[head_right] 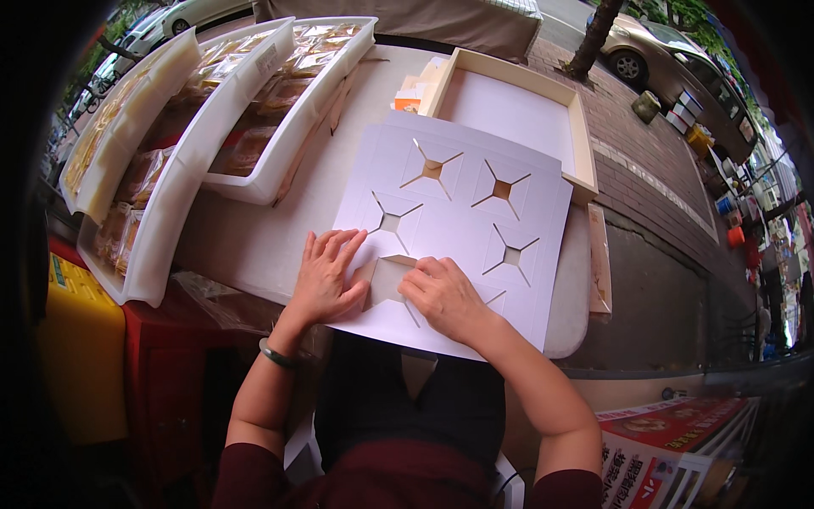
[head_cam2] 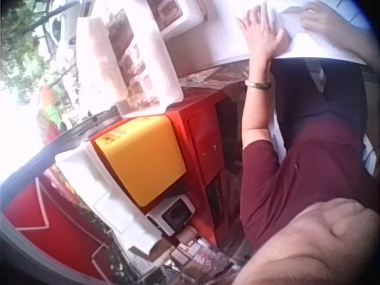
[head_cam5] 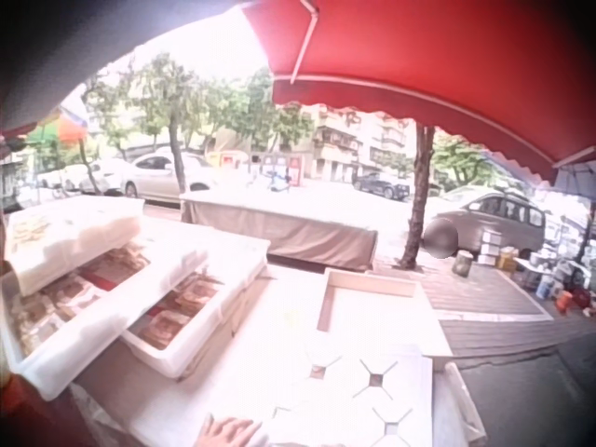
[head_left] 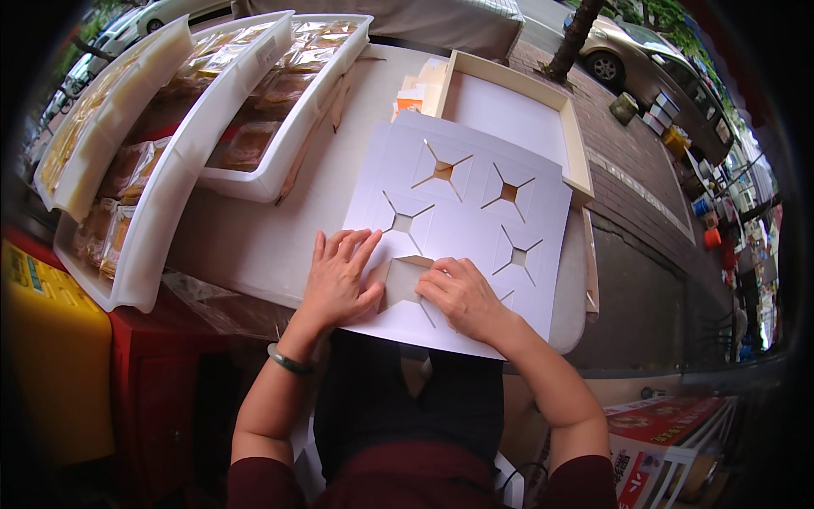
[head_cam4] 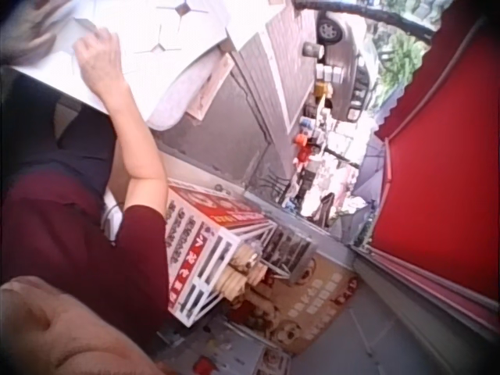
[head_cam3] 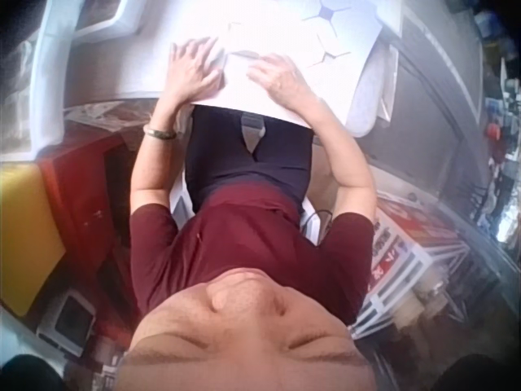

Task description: The person folds the creases and flaps of a white cardboard box on a table. They lift the side walls, tuck in the corner flaps to form the base, and then pick up a cardboard insert with several star-shaped cutouts.

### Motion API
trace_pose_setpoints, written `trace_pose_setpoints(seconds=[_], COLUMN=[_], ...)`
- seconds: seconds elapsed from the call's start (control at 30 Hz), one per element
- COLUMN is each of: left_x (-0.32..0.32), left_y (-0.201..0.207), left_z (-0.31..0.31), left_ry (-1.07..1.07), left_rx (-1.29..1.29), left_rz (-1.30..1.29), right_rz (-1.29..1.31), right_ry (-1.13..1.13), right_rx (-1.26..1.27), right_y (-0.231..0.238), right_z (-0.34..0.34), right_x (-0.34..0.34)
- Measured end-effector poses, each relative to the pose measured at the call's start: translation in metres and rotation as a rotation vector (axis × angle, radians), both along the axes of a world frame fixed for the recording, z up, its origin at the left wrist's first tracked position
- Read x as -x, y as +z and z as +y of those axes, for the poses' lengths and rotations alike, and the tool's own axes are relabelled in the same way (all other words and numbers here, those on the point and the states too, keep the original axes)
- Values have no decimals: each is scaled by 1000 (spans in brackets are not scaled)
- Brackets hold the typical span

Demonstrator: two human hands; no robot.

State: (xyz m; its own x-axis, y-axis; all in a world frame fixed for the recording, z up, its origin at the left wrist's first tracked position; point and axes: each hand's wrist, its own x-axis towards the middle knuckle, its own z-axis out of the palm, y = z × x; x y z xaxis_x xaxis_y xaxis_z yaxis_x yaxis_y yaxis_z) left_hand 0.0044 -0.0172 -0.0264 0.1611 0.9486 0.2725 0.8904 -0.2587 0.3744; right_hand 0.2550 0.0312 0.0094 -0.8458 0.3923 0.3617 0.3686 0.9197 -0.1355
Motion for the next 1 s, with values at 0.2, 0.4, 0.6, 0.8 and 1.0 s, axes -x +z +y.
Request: trace_pose_setpoints(seconds=[0.2, 0.4, 0.6, 0.8, 1.0], left_x=[-2, -2, -1, -2, -3], left_y=[-1, -2, -4, -1, 2], left_z=[1, 1, 0, 0, 0], left_ry=[27, 27, 28, 31, 29], left_rx=[-30, -28, -29, -2, 12], left_rz=[-15, -16, -24, -8, -8], right_rz=[9, -168, -18, -35, -42], right_ry=[-20, -8, 41, -18, -181], right_rx=[53, 81, -50, -31, 19], right_y=[-10, 5, 5, -2, 3], right_z=[13, 16, 9, -12, -36], right_x=[11, 15, -8, -46, -44])
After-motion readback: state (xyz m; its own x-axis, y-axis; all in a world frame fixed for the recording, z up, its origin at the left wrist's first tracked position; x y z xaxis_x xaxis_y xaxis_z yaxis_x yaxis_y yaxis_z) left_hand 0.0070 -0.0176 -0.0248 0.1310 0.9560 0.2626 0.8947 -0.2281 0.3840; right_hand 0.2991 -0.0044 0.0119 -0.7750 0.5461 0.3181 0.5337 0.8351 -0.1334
